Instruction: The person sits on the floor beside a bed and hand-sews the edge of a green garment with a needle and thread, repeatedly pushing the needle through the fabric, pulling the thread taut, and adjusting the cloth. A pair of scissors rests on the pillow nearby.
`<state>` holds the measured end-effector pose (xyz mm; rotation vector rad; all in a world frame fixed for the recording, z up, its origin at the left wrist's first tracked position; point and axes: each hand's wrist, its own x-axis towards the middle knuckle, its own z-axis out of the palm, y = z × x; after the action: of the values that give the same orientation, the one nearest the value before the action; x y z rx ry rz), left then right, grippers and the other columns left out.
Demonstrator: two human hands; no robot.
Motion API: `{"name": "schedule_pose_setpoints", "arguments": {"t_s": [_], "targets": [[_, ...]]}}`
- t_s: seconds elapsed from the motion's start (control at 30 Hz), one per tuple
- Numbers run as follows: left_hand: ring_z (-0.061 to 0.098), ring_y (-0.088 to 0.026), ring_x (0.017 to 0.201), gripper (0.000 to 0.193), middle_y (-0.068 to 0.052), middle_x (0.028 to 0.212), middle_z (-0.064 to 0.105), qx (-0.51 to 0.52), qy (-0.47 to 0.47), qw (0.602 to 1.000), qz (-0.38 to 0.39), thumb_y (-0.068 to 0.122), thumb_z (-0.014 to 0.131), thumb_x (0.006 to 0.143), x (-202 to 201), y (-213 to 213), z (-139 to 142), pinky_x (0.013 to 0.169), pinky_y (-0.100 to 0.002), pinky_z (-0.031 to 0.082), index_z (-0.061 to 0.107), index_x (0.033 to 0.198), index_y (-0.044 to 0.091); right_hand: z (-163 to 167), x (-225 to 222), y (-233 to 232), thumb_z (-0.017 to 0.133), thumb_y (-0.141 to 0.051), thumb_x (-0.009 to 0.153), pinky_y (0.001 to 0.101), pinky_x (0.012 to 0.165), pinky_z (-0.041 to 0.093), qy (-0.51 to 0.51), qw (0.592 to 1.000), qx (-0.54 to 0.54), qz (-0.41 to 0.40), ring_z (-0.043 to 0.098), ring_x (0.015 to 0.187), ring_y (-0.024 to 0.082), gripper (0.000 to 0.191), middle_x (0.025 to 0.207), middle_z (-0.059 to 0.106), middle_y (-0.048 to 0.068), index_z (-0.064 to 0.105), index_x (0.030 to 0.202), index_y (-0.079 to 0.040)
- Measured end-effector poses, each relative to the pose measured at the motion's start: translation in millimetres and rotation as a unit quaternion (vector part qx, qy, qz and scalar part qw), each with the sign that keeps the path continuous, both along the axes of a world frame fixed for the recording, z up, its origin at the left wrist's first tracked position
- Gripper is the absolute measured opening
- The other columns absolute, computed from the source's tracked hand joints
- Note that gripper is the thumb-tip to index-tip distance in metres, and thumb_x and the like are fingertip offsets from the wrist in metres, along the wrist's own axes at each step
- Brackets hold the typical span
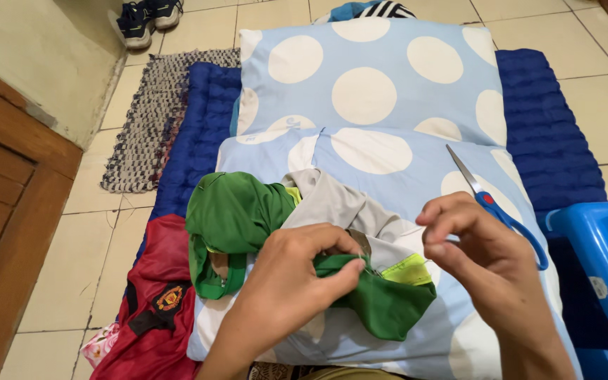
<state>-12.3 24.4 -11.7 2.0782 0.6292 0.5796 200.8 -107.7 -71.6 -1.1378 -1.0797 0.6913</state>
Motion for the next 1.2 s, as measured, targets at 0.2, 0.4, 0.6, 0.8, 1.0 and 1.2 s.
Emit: {"name": "schedule_pose_setpoints", "arguments": {"t_s": [0.2, 0.4, 0.6, 0.8, 1.0, 1.2], "targets": [[0.07, -0.032, 0.082, 0.015, -0.009, 0.087, 0.072, 0.149, 0.037, 0.988, -0.036, 0.022, 0.071, 0.085, 3.0, -8.2, 1.1, 0.071, -0.044, 0.052, 0.071, 0.089, 0.007, 19.4, -18.1, 4.4, 0.072, 0.001, 0.088, 0.0195, 0.058, 0.046, -0.2, 0.975, -0.07, 0.07, 0.065, 0.078, 0.008, 0.009, 0.123, 0.068, 0.006, 0.073, 0.092, -0.006], [0.07, -0.03, 0.076, 0.015, -0.008, 0.082, 0.072, 0.103, 0.066, 0.992, 0.002, 0.023, 0.073, 0.082, -0.3, -2.6, 3.5, 0.066, -0.04, 0.052, 0.073, 0.086, 0.009, 19.0, -18.2, 14.0, 0.069, -0.001, 0.087, 0.0222, 0.059, 0.05, -0.155, 0.981, -0.113, -0.01, 0.065, 0.07, 0.008, 0.006, 0.084, 0.074, 0.001, 0.072, 0.092, -0.005], [0.07, -0.028, 0.077, 0.015, -0.008, 0.086, 0.072, 0.112, 0.018, 0.993, 0.018, 0.019, 0.073, 0.082, -1.4, 2.3, 5.2, 0.067, -0.039, 0.052, 0.072, 0.088, 0.006, 25.7, -6.4, 10.9, 0.072, -0.007, 0.086, 0.0235, 0.066, 0.05, -0.415, 0.894, -0.066, -0.153, 0.064, 0.083, 0.009, 0.008, 0.1, 0.069, 0.005, 0.069, 0.093, -0.007], [0.073, -0.015, 0.07, 0.013, -0.005, 0.083, 0.075, 0.008, -0.004, 0.998, 0.061, 0.016, 0.076, 0.083, -1.4, 3.9, 7.2, 0.061, -0.029, 0.053, 0.076, 0.092, 0.007, 39.8, -10.9, 4.6, 0.083, -0.01, 0.084, 0.0271, 0.055, 0.047, -0.323, 0.905, -0.184, -0.21, 0.061, 0.073, 0.012, 0.03, 0.085, 0.07, 0.002, 0.077, 0.113, -0.007], [0.069, -0.005, 0.083, 0.013, 0.0, 0.089, 0.076, -0.131, -0.111, 0.985, -0.002, 0.01, 0.077, 0.087, -2.5, 2.7, 3.9, 0.075, -0.021, 0.055, 0.077, 0.096, 0.001, 58.3, -27.5, -8.1, 0.075, 0.003, 0.081, 0.0235, 0.064, 0.052, -0.197, 0.968, -0.081, -0.135, 0.066, 0.085, 0.012, 0.013, 0.093, 0.069, 0.005, 0.074, 0.094, 0.001], [0.066, -0.005, 0.081, 0.015, -0.001, 0.089, 0.075, -0.279, -0.142, 0.949, -0.034, 0.01, 0.077, 0.089, -1.2, -0.9, -0.6, 0.073, -0.021, 0.054, 0.077, 0.1, -0.001, 71.1, -46.6, -6.9, 0.08, 0.0, 0.08, 0.0205, 0.053, 0.042, -0.286, 0.95, -0.021, -0.124, 0.057, 0.069, 0.01, 0.016, 0.085, 0.066, 0.004, 0.074, 0.095, 0.001]]}}
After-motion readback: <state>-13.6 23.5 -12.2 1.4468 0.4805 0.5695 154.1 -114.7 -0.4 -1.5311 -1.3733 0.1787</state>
